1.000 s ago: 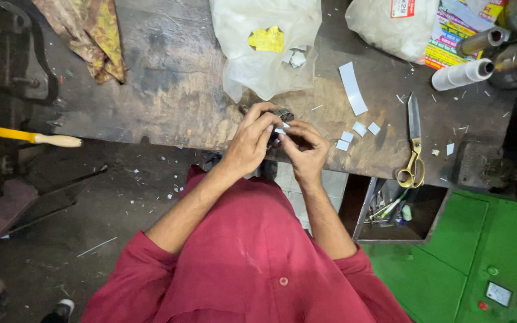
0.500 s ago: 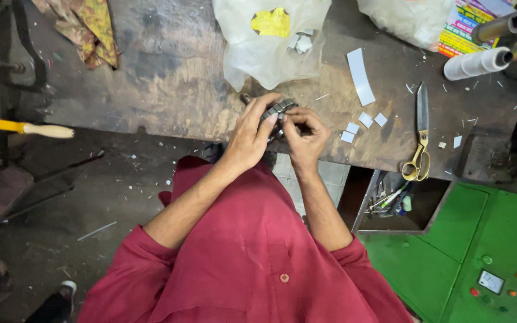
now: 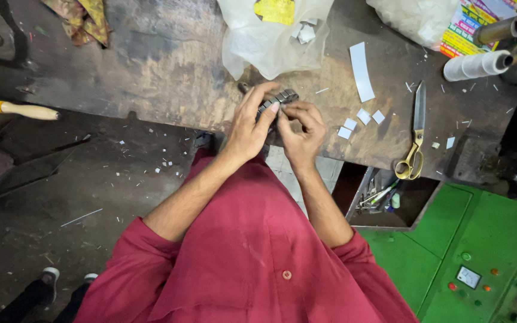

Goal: The person cuts small rectangular pieces from a white strip using shears and inserts them into the slots of a circular metal component. The person repeats this process, cutting and placing pieces until the component is filled.

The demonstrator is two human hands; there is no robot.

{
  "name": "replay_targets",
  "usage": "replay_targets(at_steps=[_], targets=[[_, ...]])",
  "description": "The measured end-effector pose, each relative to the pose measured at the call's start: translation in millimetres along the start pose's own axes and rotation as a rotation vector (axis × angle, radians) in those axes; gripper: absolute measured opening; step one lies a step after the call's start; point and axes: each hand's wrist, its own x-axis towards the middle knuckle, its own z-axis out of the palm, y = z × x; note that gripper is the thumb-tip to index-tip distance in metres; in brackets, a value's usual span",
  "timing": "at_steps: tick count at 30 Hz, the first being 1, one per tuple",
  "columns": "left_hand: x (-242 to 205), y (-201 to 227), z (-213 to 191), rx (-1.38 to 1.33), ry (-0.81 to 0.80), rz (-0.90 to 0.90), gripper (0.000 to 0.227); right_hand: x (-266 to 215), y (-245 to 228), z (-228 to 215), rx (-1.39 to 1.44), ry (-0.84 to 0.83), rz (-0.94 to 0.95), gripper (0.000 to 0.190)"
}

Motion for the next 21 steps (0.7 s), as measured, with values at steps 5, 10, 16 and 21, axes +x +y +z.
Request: replay_targets(at_steps=[5, 10, 16, 21], targets=[[1.6, -0.2, 1.2, 0.029, 0.014, 0.005, 0.037, 11.1, -1.5, 0.5, 0.086, -0.033, 0.214, 0.022], [-1.0, -1.2, 2.7, 0.066, 0.007, 0.044, 0.036, 21.6, 4.4, -5.3, 0.303, -0.096, 0.353, 0.040], [0.0, 0.7, 15.4, 0.193, 0.140, 0.096, 0.061, 20.6, 32.1, -93.4, 0.168, -0.086, 0.261, 0.017], [0.6, -3.7, 18.7, 0.250, 0.187, 0.045, 0.053, -14.8, 38.4, -149.0, -0.592, -0.213, -0.117, 0.028]])
